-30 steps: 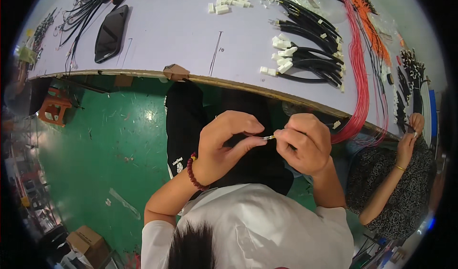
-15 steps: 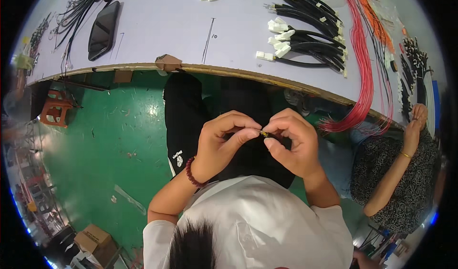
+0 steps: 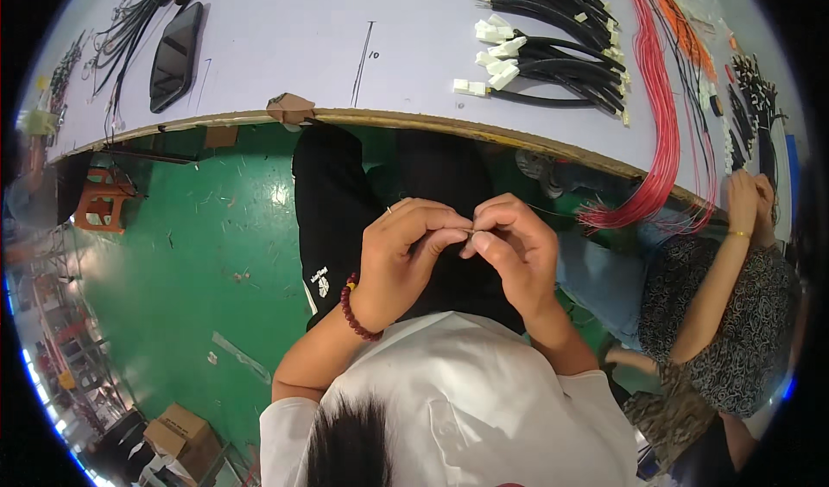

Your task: Assembling electrical wire harnesses by manually inserting colored wires into plastic connector housings.

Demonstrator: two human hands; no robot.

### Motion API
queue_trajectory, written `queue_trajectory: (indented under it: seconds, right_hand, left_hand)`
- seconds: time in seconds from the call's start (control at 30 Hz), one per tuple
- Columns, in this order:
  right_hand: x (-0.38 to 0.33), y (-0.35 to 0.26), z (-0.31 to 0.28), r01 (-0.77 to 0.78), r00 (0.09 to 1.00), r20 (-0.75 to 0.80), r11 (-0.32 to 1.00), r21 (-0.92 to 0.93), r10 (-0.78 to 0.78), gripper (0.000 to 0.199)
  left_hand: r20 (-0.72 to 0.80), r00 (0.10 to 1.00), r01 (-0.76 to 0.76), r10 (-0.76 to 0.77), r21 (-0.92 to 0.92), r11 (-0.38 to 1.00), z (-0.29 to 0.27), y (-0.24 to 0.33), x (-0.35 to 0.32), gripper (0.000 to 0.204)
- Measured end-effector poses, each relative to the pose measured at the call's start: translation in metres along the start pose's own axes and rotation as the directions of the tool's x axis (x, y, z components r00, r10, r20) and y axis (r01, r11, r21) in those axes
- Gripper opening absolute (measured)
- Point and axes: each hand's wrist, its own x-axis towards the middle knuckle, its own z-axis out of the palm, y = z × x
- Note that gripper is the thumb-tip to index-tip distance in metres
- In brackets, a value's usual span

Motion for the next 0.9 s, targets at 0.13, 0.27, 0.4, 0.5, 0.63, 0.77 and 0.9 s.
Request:
queue_trajectory:
  seconds: [0.13, 0.27, 0.4, 0.5, 0.63, 0.77, 0.9]
  right_hand:
    - [0.0, 0.007, 0.006, 0.023, 0.995, -0.1, 1.0, 0.015, -0.021, 0.009]
    - [0.001, 0.007, 0.004, 0.11, 0.99, -0.064, 0.971, -0.214, -0.126, 0.01]
    - [0.003, 0.007, 0.001, 0.148, 0.986, -0.027, 0.944, -0.293, -0.164, 0.012]
    - [0.002, 0.01, 0.002, 0.041, 0.996, -0.075, 0.991, -0.129, -0.051, 0.01]
    - [-0.001, 0.015, 0.008, -0.112, 0.981, -0.138, 0.978, 0.176, 0.137, 0.006]
    - [-0.001, 0.017, 0.008, -0.12, 0.979, -0.142, 0.975, 0.186, 0.147, 0.007]
    - [0.001, 0.017, 0.003, -0.253, 0.953, -0.092, 0.927, 0.276, 0.288, 0.009]
  left_hand:
    - [-0.016, 0.999, 0.03, -0.029, 0.039, 0.999, 0.001, 0.0, 0.0, 0.011]
    - [-0.018, 0.998, -0.059, 0.062, 0.151, 0.987, -0.003, 0.0, 0.001, 0.013]
    - [0.008, 0.998, -0.055, 0.054, 0.175, 0.983, -0.005, -0.001, 0.005, 0.014]
    - [0.001, 0.999, -0.052, 0.052, 0.124, 0.991, -0.002, -0.004, 0.008, 0.013]
    - [-0.009, 1.0, -0.005, 0.006, 0.078, 0.997, -0.001, -0.005, 0.01, 0.015]
    - [0.041, 0.999, -0.024, 0.019, 0.13, 0.991, -0.004, -0.002, 0.012, 0.014]
    - [0.091, 0.995, -0.066, 0.05, 0.19, 0.98, -0.01, -0.003, 0.017, 0.015]
